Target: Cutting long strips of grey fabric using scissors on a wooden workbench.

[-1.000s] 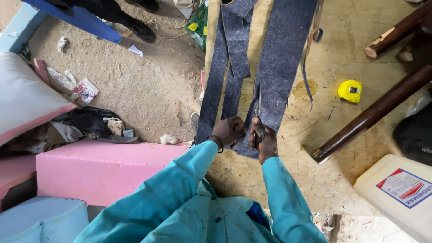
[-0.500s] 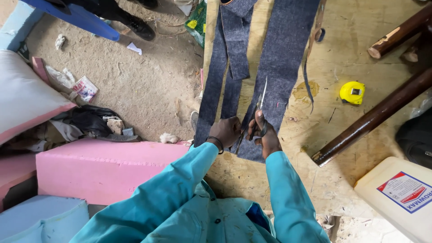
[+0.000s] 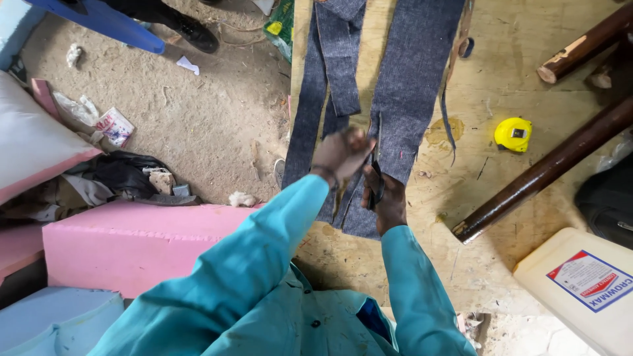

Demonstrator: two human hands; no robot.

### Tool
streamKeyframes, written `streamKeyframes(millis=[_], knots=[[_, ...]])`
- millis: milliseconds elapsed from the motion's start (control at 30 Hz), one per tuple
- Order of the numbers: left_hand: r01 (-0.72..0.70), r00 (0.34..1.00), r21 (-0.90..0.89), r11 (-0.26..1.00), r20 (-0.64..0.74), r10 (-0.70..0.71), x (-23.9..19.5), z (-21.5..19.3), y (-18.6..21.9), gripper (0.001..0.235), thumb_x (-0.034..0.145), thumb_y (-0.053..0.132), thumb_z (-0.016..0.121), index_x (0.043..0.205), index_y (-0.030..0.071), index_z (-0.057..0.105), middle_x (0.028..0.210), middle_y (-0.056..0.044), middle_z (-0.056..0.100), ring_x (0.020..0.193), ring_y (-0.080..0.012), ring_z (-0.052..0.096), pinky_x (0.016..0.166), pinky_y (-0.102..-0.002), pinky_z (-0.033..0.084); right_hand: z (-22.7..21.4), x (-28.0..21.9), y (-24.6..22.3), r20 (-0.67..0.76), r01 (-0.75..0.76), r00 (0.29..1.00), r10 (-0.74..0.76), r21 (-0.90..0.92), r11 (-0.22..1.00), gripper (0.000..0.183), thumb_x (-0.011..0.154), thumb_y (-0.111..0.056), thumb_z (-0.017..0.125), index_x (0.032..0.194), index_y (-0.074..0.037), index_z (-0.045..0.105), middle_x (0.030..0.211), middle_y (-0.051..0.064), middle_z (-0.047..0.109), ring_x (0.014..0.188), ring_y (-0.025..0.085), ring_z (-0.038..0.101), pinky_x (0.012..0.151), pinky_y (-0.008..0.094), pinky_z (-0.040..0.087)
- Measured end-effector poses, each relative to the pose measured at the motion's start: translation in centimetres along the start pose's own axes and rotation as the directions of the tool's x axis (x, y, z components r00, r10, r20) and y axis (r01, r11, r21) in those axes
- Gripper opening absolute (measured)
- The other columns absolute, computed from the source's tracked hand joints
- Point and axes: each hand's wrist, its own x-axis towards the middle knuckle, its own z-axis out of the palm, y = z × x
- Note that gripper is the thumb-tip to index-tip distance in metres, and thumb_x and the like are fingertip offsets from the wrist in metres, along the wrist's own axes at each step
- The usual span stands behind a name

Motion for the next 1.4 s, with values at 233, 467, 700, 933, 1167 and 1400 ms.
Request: streamKeyframes(millis=[233, 467, 700, 933, 1167, 1400], knots=[[-0.110, 0.994, -0.101, 0.989, -0.003, 0.111, 6.8, 0.6, -0.6, 0.039, 0.114, 0.050, 0.076, 0.098, 0.015, 0.071, 0.085, -0.012, 0.073, 0.087, -0.0391, 0.084, 0.078, -0.058, 0.061, 1.0, -1.2, -2.0, -0.036, 0.050, 0.998, -0.050, 0.001, 0.999, 0.054, 0.115, -0.052, 0.091, 0.087, -0.006, 0.083, 0.065, 0.016, 0.073, 0.057, 0.025, 0.079, 0.051, 0.028, 0.053], [-0.139, 0.987, -0.254, 0.957, 0.043, 0.155, 7.6, 1.4, -3.0, 0.035, 0.117, 0.039, 0.075, 0.089, 0.019, 0.074, 0.078, -0.012, 0.074, 0.081, -0.0380, 0.081, 0.077, -0.056, 0.063, 0.4, 0.0, -4.0, 0.021, 0.007, 1.000, -0.005, -0.076, 0.997, 0.065, 0.123, -0.063, 0.076, 0.091, -0.007, 0.082, 0.071, 0.018, 0.077, 0.063, 0.028, 0.082, 0.052, 0.031, 0.045], [-0.178, 0.969, -0.249, 0.952, 0.124, 0.213, 7.2, 0.4, -3.0, 0.035, 0.116, 0.038, 0.075, 0.086, 0.022, 0.068, 0.077, -0.009, 0.069, 0.080, -0.0366, 0.077, 0.083, -0.053, 0.062, 0.0, 1.0, -5.6, 0.124, -0.035, 0.991, 0.051, -0.131, 0.991, 0.087, 0.123, -0.088, 0.056, 0.093, -0.009, 0.077, 0.078, 0.013, 0.075, 0.077, 0.026, 0.082, 0.062, 0.031, 0.047], [-0.206, 0.964, -0.292, 0.934, 0.106, 0.246, 8.1, 1.3, -4.3, 0.035, 0.115, 0.035, 0.079, 0.083, 0.023, 0.069, 0.072, -0.008, 0.070, 0.076, -0.0328, 0.075, 0.082, -0.052, 0.061, 0.1, 2.8, -3.1, -0.031, -0.014, 0.999, 0.013, -0.051, 0.999, 0.071, 0.118, -0.072, 0.087, 0.094, -0.006, 0.077, 0.068, 0.013, 0.070, 0.061, 0.026, 0.076, 0.058, 0.033, 0.049], [-0.245, 0.962, -0.263, 0.933, 0.052, 0.268, 8.0, 1.0, -4.4, 0.037, 0.114, 0.031, 0.083, 0.080, 0.022, 0.070, 0.067, -0.005, 0.072, 0.071, -0.0282, 0.079, 0.080, -0.047, 0.064, 0.1, 2.6, -4.1, -0.003, -0.033, 0.999, 0.033, -0.130, 0.991, 0.065, 0.117, -0.070, 0.087, 0.098, -0.007, 0.083, 0.075, 0.015, 0.078, 0.068, 0.027, 0.083, 0.058, 0.033, 0.052], [-0.284, 0.957, -0.118, 0.952, 0.019, 0.288, 5.4, -1.0, -1.8, 0.042, 0.116, 0.030, 0.081, 0.079, 0.021, 0.063, 0.063, -0.006, 0.061, 0.063, -0.0291, 0.069, 0.070, -0.048, 0.058, -0.1, 3.2, -7.7, 0.126, -0.044, 0.990, 0.065, -0.167, 0.985, 0.089, 0.119, -0.095, 0.058, 0.108, -0.009, 0.076, 0.087, 0.011, 0.072, 0.088, 0.028, 0.080, 0.074, 0.041, 0.053]])
